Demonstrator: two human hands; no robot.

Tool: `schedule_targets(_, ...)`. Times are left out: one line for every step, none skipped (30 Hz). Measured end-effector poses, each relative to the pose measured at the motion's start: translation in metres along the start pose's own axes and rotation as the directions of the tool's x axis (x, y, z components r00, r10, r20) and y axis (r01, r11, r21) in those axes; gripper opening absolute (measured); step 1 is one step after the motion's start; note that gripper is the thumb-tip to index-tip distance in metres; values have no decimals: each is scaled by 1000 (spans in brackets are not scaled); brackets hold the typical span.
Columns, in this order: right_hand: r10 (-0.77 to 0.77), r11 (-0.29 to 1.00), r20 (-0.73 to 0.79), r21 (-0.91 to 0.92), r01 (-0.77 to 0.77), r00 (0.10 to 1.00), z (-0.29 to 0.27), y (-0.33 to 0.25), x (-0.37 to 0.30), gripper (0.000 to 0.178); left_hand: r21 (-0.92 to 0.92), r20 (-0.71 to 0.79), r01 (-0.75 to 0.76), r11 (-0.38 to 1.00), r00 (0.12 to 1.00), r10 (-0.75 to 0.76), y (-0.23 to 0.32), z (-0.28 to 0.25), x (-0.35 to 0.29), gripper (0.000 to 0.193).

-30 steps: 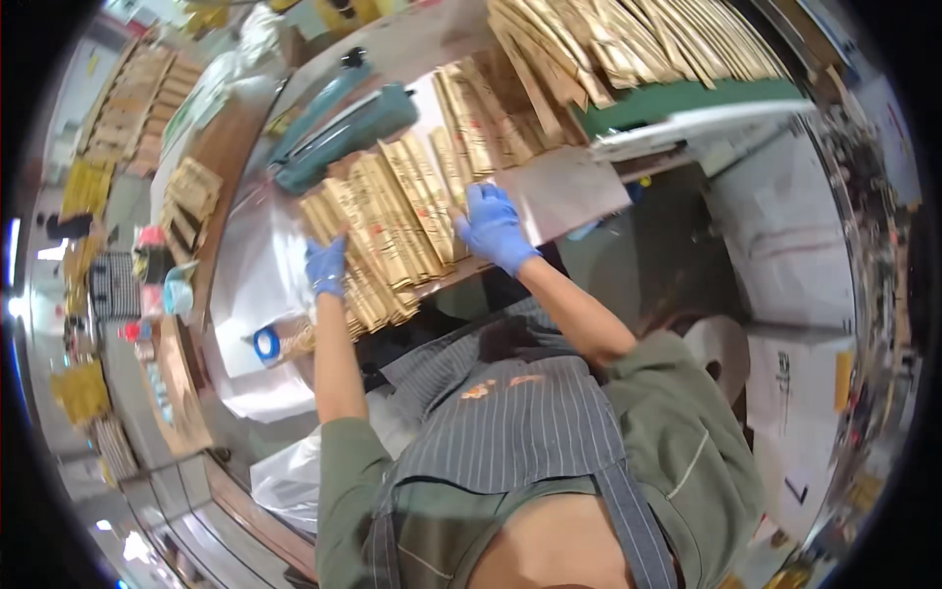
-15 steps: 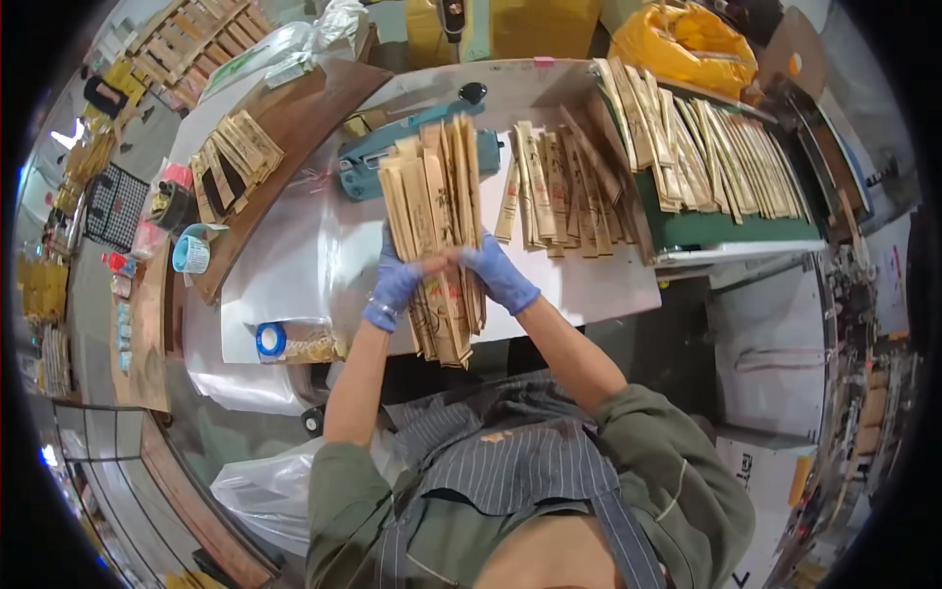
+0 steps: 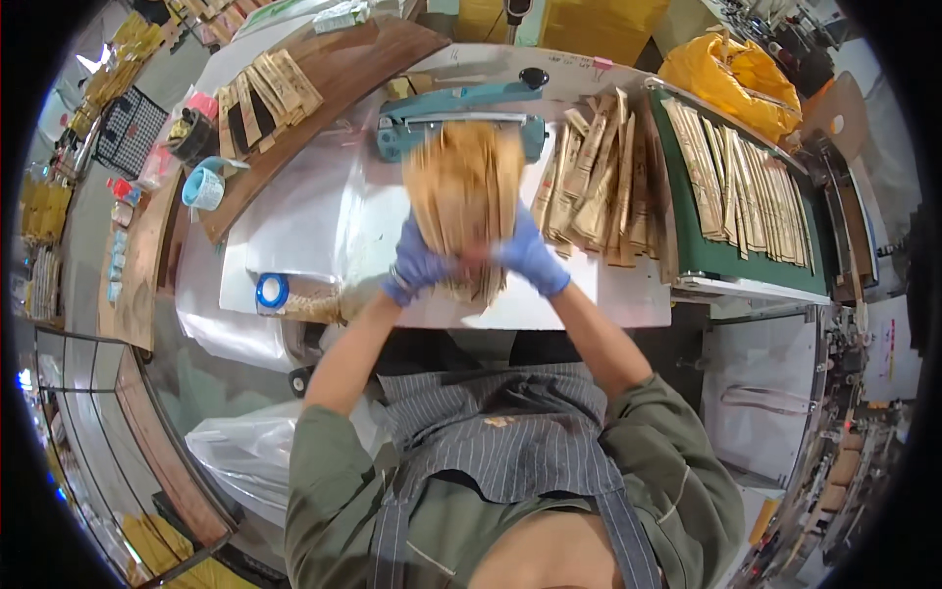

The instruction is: The person is gathering bundles of incense sticks from a conveyor, placing them into plastic bags, and using a heat sealer to seal the bags.

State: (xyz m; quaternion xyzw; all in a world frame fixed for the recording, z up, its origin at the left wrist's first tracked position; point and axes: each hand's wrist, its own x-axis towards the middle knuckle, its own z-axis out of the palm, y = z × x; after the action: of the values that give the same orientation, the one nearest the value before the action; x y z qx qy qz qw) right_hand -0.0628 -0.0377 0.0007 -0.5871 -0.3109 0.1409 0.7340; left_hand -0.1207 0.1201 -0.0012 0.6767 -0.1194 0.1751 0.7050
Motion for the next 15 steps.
schedule_targets(133,986,-12,102,-131,991,4,-10,12,76,-4,-13,16,1000,1000,-16,2,-3,6,79)
schedule_targets(263,946,-15,200,-255,965,3,-20,28,59,-142,49,373,917,928,-370,8,-7,22,72)
schedule_targets(401,882,49,249,-400,915,-10,-12,43,46,-245,161,678,693,733,-661,9,-11,36,65)
schedule_targets(524,794,118,289,-534,843,-19,-4,49,35,-330,270,788,520,606,-748,2,-15,45,52)
schedule_targets(628,624,201,446,-641,752,-10,-18,51,33,-403,347,833,379,522,-779,-15,-28,51,50)
schedule_targets(678,575,204,451,-682,706,-14,-16,56,31,-445,439,865,231,435,-786,-28,-35,54,49)
schedule_targets(684,549,229,463,-695,693,-15,-11,60,32,-467,411,845,260,468,-782,-27,-32,54,46)
schedule_targets(688,523,255,475,-708,679,-15,-7,61,33,-468,407,843,266,473,-781,-27,-33,54,46)
schedule_targets(684,527,259,471,-708,682,-18,-3,62,33,-464,412,843,272,478,-776,-28,-34,56,45)
schedule_targets(699,512,266,464,-723,664,-14,-5,61,34,-466,413,841,274,481,-773,-26,-35,54,44)
schedule_targets(712,496,272,456,-739,647,-11,-7,60,35,-459,408,848,266,467,-784,-23,-37,52,43)
schedule_targets(712,494,279,451,-743,644,-10,-8,60,35,-465,402,844,269,471,-785,-22,-40,51,43)
schedule_targets(714,498,281,441,-747,641,-10,-8,59,35,-459,400,851,256,455,-795,-22,-43,51,43)
schedule_targets(716,500,281,432,-751,639,-10,-7,60,35,-453,400,858,242,439,-805,-22,-45,51,43)
schedule_targets(700,502,278,465,-730,658,-10,-1,60,35,-453,399,855,253,448,-800,-23,-46,50,45)
